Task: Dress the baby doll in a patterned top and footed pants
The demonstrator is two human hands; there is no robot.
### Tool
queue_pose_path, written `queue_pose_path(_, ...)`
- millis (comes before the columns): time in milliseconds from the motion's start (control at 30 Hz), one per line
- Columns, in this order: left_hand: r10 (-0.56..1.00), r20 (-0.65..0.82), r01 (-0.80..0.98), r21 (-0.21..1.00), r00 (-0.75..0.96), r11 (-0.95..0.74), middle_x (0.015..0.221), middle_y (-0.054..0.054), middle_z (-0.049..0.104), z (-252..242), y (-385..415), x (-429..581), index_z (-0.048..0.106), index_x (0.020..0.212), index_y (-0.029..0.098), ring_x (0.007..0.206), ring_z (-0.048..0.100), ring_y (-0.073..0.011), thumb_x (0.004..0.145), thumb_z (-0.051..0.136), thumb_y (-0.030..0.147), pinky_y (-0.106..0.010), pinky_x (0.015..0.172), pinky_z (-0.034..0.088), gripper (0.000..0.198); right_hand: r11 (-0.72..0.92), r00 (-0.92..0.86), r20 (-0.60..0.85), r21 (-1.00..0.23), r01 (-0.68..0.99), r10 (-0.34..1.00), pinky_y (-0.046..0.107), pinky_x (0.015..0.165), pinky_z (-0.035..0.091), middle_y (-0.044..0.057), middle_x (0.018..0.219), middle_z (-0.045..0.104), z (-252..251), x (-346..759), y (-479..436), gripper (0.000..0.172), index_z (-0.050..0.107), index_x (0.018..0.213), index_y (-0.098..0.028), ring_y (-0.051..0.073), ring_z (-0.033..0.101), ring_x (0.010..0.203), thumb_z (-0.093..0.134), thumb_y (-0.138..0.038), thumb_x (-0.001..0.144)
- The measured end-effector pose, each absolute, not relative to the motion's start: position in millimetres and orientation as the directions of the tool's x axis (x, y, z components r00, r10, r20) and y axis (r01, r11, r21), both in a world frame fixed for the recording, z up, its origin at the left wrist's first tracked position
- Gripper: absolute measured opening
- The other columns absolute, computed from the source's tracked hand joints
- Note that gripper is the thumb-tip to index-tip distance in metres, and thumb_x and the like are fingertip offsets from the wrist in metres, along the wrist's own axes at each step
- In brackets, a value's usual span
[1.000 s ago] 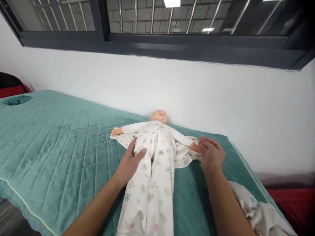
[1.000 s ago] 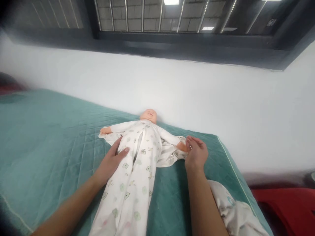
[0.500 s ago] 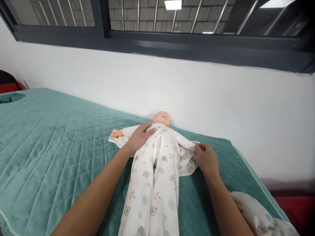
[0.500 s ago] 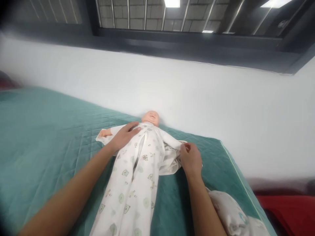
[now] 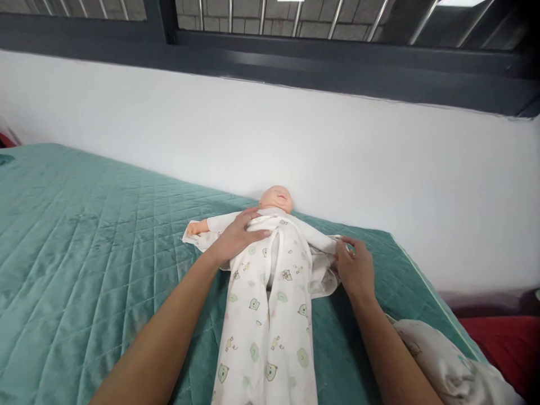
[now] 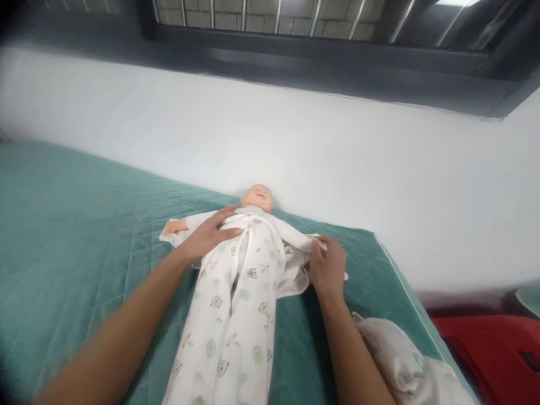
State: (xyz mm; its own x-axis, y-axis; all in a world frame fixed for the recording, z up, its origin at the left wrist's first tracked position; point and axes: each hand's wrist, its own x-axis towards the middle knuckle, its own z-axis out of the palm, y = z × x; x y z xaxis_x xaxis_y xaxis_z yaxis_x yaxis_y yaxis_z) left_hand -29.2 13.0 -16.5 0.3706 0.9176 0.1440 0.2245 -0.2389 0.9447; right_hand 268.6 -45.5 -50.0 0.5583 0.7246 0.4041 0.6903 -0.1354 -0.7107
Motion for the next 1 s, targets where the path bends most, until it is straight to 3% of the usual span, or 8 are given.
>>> queue_pose_path(100,0.919,0.216,0.221,0.929,0.329,-0.297,0.15,-0.004,0.042,-21,12,-27,0.065,0.111,0.027,0.137,0.043,-0.0271,0.082,0.069,0.042,-0.04,0.111,0.036,0.033,0.008,0.422,0.528,-0.631,0.776,0.737,0.05,0.101,0.039,0.014,0.119,0.064,-49,247,-51,0.037,0.063,0.113,-0.018,0.03,0.054,0.116,0.052,-0.041,0.086)
queue_pose_path(200,0.885,0.372,0.275,0.852,0.281,-0.445,0.139,-0.006,0.049,-26,10,-23,0.066,0.095,0.023,0.129,0.049,-0.0248,0.086,0.064,0.035,-0.039,0.108,0.039,0.016,0.15,0.345,0.506,-0.706,0.693,0.79,0.048,0.107,0.038,0.009,0.129,0.06,-43,217,-62,0.037,0.058,0.122,-0.023,0.026,0.052,0.123,0.053,-0.042,0.09)
queue_pose_path(367,0.619,0.699,0.47,0.439,0.357,-0.766,0.109,-0.008,0.06,-32,4,-18,0.062,0.097,0.02,0.106,0.054,-0.0216,0.095,0.048,0.021,-0.037,0.093,0.046,0.015,0.291,0.134,0.421,-0.791,0.538,0.897,0.044,0.115,0.034,0.003,0.143,0.052,-33,184,-74,0.044,0.051,0.133,-0.031,0.023,0.045,0.134,0.058,-0.042,0.091)
queue_pose_path(533,0.458,0.782,0.583,0.152,0.423,-0.798,0.099,-0.008,0.061,-34,-2,-15,0.062,0.097,0.02,0.091,0.052,-0.0203,0.097,0.038,0.014,-0.036,0.081,0.044,0.024,0.297,-0.008,0.346,-0.793,0.532,0.938,0.047,0.122,0.022,0.003,0.157,0.034,-30,190,-69,0.061,0.042,0.14,-0.033,0.025,0.028,0.146,0.067,-0.044,0.085)
queue_pose_path(633,0.462,0.772,0.6,0.133,0.437,-0.789,0.098,-0.008,0.061,-34,-5,-13,0.062,0.096,0.021,0.09,0.051,-0.0206,0.098,0.035,0.015,-0.037,0.081,0.043,0.027,0.313,-0.063,0.334,-0.782,0.538,0.941,0.048,0.122,0.02,0.003,0.16,0.025,-29,194,-65,0.059,0.044,0.135,-0.032,0.025,0.022,0.148,0.07,-0.042,0.082)
queue_pose_path(767,0.517,0.728,0.639,0.142,0.45,-0.756,0.092,-0.009,0.059,-36,-6,-13,0.062,0.097,0.022,0.086,0.05,-0.0225,0.098,0.031,0.018,-0.039,0.078,0.04,0.032,0.354,-0.058,0.39,-0.75,0.559,0.919,0.048,0.116,0.029,0.005,0.154,0.033,-27,190,-64,0.04,0.049,0.113,-0.028,0.025,0.032,0.142,0.07,-0.036,0.08)
queue_pose_path(900,0.516,0.728,0.658,0.12,0.451,-0.744,0.087,-0.01,0.057,-40,-4,-14,0.061,0.1,0.02,0.082,0.048,-0.0242,0.097,0.033,0.018,-0.039,0.074,0.038,0.028,0.407,0.001,0.535,-0.644,0.648,0.845,0.043,0.104,0.039,0.008,0.132,0.046,-26,177,-70,0.023,0.048,0.088,-0.024,0.026,0.045,0.126,0.069,-0.026,0.077)
queue_pose_path(1000,0.536,0.705,0.668,0.117,0.465,-0.735,0.089,-0.009,0.06,-42,-2,-17,0.06,0.102,0.019,0.083,0.048,-0.0247,0.097,0.036,0.021,-0.039,0.074,0.037,0.024,0.424,-0.018,0.569,-0.592,0.685,0.822,0.035,0.084,0.046,0.005,0.108,0.053,-24,170,-77,0.016,0.047,0.078,-0.023,0.02,0.055,0.099,0.062,-0.018,0.081)
